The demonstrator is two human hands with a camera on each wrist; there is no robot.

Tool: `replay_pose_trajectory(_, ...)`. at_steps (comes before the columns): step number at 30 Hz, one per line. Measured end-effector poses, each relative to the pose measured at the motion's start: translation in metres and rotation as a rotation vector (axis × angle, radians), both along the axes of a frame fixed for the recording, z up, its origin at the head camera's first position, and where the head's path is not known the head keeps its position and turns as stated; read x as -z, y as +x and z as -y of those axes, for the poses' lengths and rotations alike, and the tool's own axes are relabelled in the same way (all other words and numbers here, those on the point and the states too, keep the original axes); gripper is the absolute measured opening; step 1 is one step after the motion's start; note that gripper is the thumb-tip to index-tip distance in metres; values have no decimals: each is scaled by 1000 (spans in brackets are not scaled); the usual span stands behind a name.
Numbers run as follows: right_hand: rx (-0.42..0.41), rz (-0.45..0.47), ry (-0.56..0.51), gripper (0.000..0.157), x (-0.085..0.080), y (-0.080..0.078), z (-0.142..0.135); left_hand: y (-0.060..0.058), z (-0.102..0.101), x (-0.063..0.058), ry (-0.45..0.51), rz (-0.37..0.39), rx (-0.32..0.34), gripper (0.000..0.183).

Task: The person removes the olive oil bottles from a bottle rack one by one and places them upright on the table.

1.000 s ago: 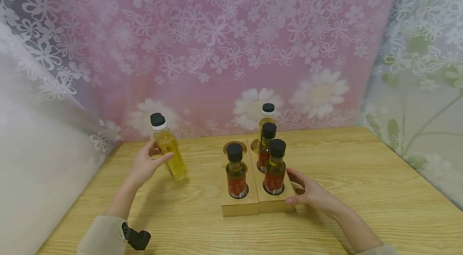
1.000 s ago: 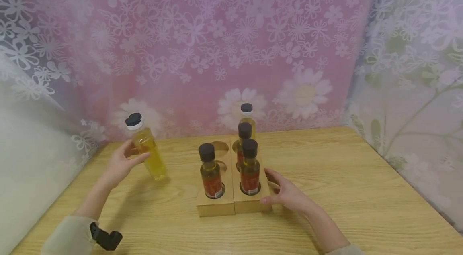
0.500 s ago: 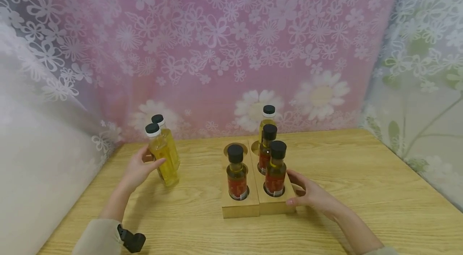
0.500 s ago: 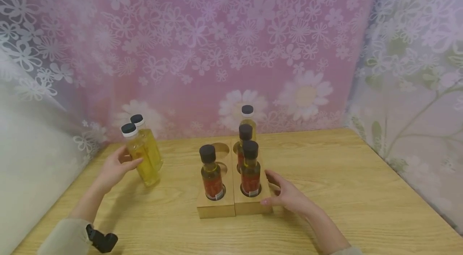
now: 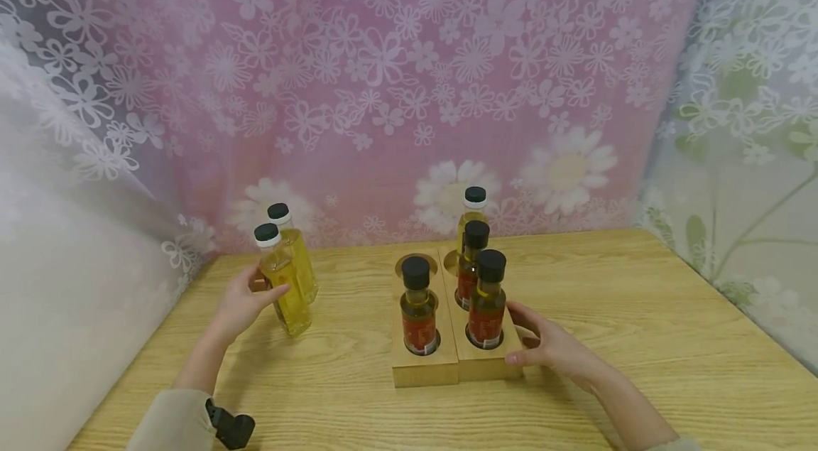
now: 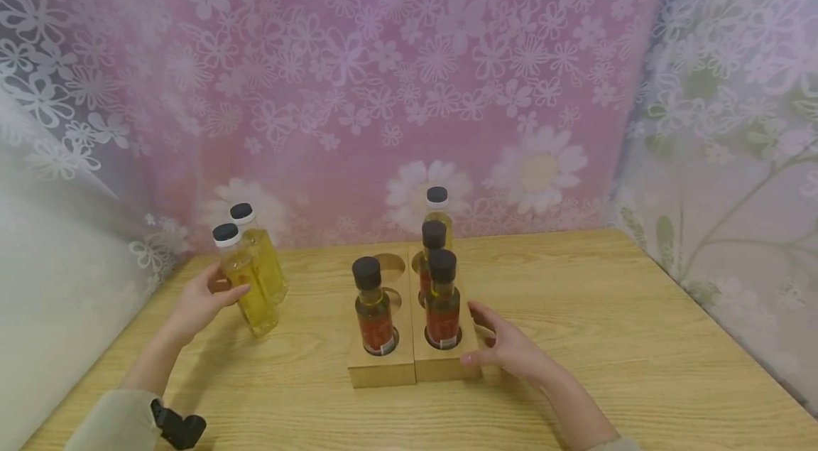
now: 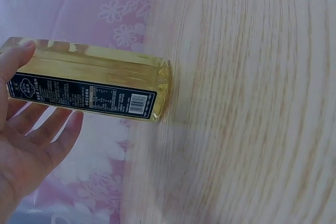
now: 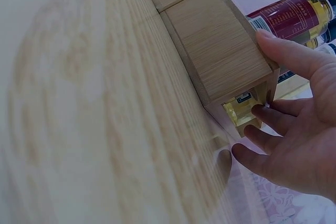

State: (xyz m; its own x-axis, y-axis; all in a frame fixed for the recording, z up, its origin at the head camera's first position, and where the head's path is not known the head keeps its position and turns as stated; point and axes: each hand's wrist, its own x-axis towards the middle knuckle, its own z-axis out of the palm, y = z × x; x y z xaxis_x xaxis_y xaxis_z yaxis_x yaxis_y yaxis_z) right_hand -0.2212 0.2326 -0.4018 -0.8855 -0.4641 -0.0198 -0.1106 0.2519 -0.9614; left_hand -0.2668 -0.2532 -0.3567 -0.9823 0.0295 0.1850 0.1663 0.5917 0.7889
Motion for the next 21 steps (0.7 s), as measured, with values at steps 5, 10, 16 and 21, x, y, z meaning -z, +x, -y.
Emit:
replay_pose_trajectory(5,-4,8,5,94,0,-1,-1,-2,2,3,5,8,-15,70)
replay_pose_trajectory(10,-10,13,12,94,-1,-2,-1,-1,3,3,12,8,-12,72)
replay_pose_trajectory(16,-14,21,2,94,-1,-1,-1,1,2,4,12,12,-30,71)
replay_pose_trajectory(21,-12,33,-1,94,-1,-1,-1,1,1,5,25,14,-37,76)
